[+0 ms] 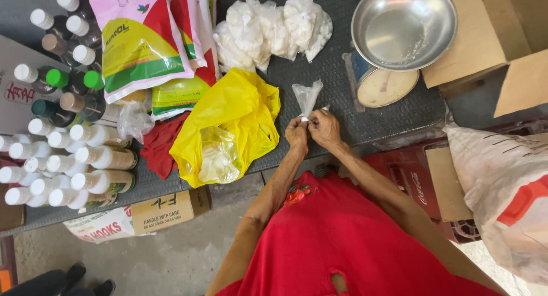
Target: Weighing out portions of white powder and bagging them using a mechanical scale and a plastic scoop.
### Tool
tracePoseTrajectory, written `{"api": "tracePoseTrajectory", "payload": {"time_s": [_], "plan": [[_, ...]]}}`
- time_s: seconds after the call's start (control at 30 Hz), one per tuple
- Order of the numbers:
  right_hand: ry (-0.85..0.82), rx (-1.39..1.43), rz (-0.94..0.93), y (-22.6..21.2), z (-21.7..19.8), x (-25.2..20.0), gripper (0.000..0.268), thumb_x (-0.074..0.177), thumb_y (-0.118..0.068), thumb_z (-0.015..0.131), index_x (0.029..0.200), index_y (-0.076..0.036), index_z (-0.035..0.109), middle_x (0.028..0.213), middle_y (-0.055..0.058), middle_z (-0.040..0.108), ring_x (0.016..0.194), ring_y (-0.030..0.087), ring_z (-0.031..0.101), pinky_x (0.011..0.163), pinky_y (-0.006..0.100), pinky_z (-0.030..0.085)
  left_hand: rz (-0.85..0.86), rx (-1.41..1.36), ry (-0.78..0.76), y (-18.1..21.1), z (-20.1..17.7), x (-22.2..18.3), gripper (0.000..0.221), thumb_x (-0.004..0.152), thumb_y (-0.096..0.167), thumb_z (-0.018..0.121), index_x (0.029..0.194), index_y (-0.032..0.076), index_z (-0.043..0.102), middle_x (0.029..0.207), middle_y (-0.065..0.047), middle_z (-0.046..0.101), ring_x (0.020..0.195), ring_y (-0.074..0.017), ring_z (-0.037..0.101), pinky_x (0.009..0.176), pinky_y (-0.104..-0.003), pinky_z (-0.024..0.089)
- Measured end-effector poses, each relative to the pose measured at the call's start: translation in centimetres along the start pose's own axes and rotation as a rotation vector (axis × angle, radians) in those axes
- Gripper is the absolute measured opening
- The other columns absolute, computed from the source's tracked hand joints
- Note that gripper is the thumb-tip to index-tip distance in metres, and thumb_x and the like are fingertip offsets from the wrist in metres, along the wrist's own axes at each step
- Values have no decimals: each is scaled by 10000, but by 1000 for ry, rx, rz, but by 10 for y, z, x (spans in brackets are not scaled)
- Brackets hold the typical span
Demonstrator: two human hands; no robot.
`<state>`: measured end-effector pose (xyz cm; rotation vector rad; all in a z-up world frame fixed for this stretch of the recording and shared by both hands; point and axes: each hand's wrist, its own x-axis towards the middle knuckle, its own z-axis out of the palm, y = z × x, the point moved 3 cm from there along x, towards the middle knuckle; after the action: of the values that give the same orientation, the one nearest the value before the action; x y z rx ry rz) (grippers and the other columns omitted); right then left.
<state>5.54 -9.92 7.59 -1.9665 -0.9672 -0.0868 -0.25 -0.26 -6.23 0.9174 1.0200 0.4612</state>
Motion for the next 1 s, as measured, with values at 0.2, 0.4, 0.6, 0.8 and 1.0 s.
{"api": "tracePoseTrajectory", "payload": {"time_s": [0.2,0.4,0.6,0.8,1.0], "plan": [[-74,147,146,22,10,1,111,833,-59,716,910,-25,644,797,151,713,709,297,739,637,395,571,395,182,-62,11,-4,-11,217,957,37,653,1152,-24,728,971,-81,738,817,-138,662,708,-283,571],[-94,201,238,45,24,1,132,841,-38,687,955,-12,627,815,147,731,718,267,755,647,389,595,281,34,-123,1,4,5,204,946,43,620,1109,-30,719,944,-67,724,784,-136,665,678,-290,568],[-171,200,233,47,23,8,114,883,-37,710,959,-9,629,806,153,722,716,249,738,652,379,581,105,119,-164,-1,-5,13,197,986,125,619,1080,-16,720,886,-59,720,742,-131,664,676,-274,560],[-187,230,213,51,33,9,129,873,-22,715,976,-18,636,829,138,718,759,246,724,688,376,570,-267,39,-201,21,-11,12,191,963,139,565,1072,72,707,902,-24,710,797,-149,699,697,-297,547],[-67,263,296,69,42,-8,138,894,-38,727,1022,-16,683,950,128,713,841,222,702,728,357,561,-226,-226,-268,3,-12,12,155,989,150,610,1107,92,691,999,-14,730,865,-145,712,732,-295,547]]}}
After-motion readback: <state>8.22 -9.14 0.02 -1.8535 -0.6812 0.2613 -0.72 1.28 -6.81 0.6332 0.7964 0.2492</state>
